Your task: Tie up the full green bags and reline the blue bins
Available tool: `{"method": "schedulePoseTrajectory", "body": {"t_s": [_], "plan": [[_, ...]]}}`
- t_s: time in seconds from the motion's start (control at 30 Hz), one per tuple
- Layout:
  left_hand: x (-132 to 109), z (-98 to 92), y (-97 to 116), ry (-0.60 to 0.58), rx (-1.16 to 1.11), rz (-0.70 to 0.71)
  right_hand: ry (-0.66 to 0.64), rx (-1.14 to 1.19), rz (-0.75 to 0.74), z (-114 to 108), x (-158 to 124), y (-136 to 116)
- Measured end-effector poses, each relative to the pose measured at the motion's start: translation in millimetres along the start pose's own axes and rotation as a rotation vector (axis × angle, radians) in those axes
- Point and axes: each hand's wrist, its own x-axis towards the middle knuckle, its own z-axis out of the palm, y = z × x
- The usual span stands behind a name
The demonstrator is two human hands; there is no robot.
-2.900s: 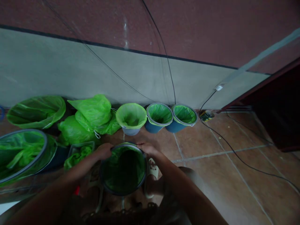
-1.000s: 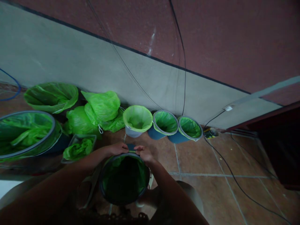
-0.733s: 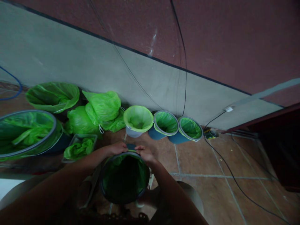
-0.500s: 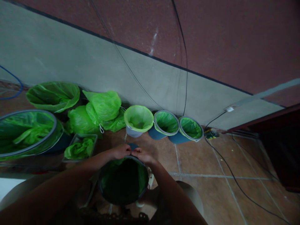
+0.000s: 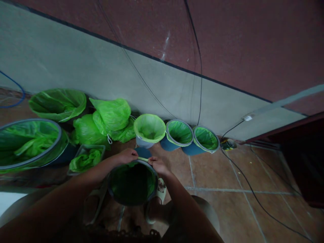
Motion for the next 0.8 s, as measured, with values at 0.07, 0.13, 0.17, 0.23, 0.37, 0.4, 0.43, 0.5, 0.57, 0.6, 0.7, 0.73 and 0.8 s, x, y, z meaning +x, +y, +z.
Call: {"method": "schedulePoseTrajectory", "body": {"t_s": [0.07, 0.13, 0.17, 0.23, 0.37, 0.4, 0.43, 0.5, 0.57, 0.6, 0.7, 0.73, 0.8], "plan": [[-2, -3.3, -2, -0.032, -0.079, -0.042, -0.005, -0.022, 0.009, -3, 2, 2], [-4, -3.3, -2, -0.042, -0.163, -0.074, -0.027, -0.047, 0.011, -4, 2, 4], [-5, -2.0, -2, -0.04, -0.199, -0.081, -0.036, -0.048, -0.001, -4, 1, 3], [-6, 3.1, 0, -0.04, -0.261, -0.067, -0.064, -0.02, -0.042, -2, -1, 1], [-4, 16.1, 5, -0.059, -0.333, 0.002, -0.149, 0.06, -0.058, 5, -8, -9], [-3, 17.8, 6, -0.062, -0.328, 0.019, -0.16, 0.068, -0.046, 6, -9, -11], [-2, 18.3, 7, -0.062, -0.309, 0.038, -0.156, 0.073, -0.037, 7, -10, -13], [0, 15.9, 8, -0.052, -0.229, 0.069, -0.116, 0.073, -0.038, 6, -11, -16], [1, 10.2, 6, -0.044, -0.126, 0.085, -0.062, 0.057, -0.037, 3, -11, -17], [1, 6.9, 4, -0.049, -0.079, 0.087, -0.04, 0.043, -0.028, 1, -10, -16], [0, -1.2, -2, -0.087, -0.006, 0.061, 0.014, -0.001, 0.015, -4, -7, -11], [0, -2.6, -5, -0.102, 0.001, 0.043, 0.031, -0.016, 0.021, -5, -5, -9], [0, -3.4, -9, -0.118, 0.006, 0.011, 0.05, -0.053, -0.004, -8, -2, -6]]}}
